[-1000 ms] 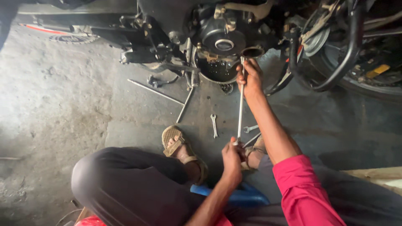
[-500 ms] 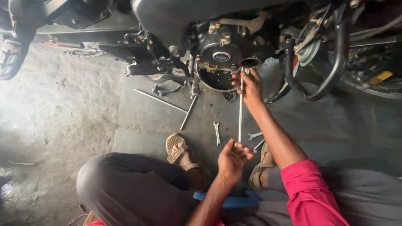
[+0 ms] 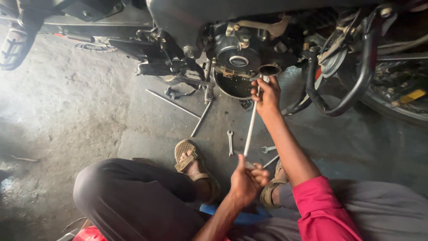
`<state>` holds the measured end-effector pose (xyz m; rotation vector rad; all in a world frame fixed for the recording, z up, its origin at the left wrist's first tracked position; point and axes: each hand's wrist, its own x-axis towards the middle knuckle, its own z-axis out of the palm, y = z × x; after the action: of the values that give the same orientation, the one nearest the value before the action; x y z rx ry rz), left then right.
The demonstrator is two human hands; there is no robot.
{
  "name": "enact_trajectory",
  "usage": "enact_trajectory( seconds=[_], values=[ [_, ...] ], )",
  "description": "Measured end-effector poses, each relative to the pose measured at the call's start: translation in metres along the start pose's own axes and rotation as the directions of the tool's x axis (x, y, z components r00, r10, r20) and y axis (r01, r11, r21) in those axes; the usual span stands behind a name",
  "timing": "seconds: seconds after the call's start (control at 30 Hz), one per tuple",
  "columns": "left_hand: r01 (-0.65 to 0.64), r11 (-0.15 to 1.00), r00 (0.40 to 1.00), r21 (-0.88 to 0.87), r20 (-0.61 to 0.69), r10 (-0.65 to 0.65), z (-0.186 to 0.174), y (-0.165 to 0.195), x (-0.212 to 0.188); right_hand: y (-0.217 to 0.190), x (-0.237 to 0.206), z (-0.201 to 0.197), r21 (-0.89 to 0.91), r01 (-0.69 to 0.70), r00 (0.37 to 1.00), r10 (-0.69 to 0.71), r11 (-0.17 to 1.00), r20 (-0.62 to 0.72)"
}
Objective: The person uses a T-handle wrench to loosen and remove bolts from the motorcycle engine casing. They then use their hands to remove a gasket and inspect the engine interior.
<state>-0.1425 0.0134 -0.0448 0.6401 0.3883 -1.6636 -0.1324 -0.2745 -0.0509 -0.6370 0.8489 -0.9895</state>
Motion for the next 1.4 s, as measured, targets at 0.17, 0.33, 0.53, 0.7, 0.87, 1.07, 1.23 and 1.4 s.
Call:
enact_trajectory(
  seconds=[0.17,0.33,0.53,0.7,0.87,1.07,1.23,1.4],
  values=[
    [-0.281,0.933,0.916,0.227,-0.228,0.331,-0.018,-0.007,-0.006,0.0,-0.001,-0.005,-0.028,0.01,0.999,-0.009,1.0,0.039],
    [-0.373,0.835,0.84,0.404,-0.235,0.489,-0.018,-0.008,-0.007,-0.001,0.001,-0.002,-0.018,-0.036,0.999,0.036,0.999,-0.005],
    [-0.05,0.995,0.986,0.091,-0.151,0.063,-0.009,0.004,-0.009,-0.005,0.006,0.0,0.025,-0.102,0.995,0.102,0.994,-0.002],
    [-0.317,0.0,0.383,0.948,0.128,0.915,0.003,-0.001,-0.027,0.0,0.011,-0.001,0.004,-0.122,0.992,0.122,0.993,-0.034],
    [-0.209,0.287,0.726,0.935,-0.048,0.686,0.02,0.011,-0.028,0.0,0.012,-0.001,0.011,-0.14,0.989,0.14,0.99,-0.052],
    [0.041,-0.529,0.499,0.848,0.441,0.746,0.024,0.023,-0.03,0.0,0.011,0.003,0.027,-0.122,0.989,0.124,0.992,-0.08],
    [0.089,-0.672,0.641,0.735,0.474,0.604,0.014,0.021,-0.022,-0.002,0.012,0.0,-0.013,-0.127,0.987,0.125,0.992,-0.097],
    [-0.377,0.652,0.889,0.658,0.059,0.454,0.008,0.014,-0.01,-0.012,0.008,0.0,0.012,-0.142,0.99,0.141,0.99,0.02]
  ],
)
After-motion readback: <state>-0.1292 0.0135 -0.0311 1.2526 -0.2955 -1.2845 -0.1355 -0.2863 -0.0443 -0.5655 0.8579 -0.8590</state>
